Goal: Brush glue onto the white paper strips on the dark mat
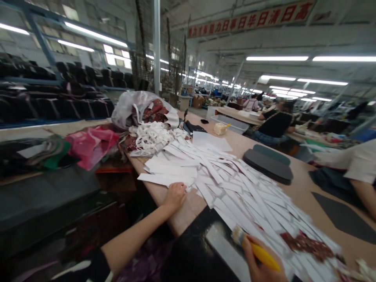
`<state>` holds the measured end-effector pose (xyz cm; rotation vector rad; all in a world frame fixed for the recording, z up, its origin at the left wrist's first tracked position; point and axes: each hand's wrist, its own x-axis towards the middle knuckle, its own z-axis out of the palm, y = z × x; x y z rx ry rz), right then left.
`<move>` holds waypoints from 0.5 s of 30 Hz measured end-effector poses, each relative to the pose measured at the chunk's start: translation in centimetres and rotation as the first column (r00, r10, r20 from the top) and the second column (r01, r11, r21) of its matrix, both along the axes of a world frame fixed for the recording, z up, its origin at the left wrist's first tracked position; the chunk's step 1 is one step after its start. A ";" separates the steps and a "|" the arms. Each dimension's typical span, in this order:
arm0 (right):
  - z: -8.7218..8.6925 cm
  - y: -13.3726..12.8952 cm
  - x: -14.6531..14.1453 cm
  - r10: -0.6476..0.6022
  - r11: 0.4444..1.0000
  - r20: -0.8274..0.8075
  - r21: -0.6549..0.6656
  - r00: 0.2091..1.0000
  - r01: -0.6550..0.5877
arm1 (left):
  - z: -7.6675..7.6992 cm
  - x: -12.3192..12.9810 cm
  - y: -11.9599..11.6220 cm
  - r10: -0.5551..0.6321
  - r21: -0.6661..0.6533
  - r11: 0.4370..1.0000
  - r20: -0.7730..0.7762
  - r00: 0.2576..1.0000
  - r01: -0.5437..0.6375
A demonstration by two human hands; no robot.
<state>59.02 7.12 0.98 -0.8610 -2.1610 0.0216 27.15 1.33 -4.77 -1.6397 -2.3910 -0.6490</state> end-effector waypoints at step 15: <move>-2.1 2.4 -16.7 0.270 0.950 -0.151 -0.118 0.951 -0.288 | -0.9 -3.4 1.8 0.038 -0.116 0.993 0.134 0.990 -0.022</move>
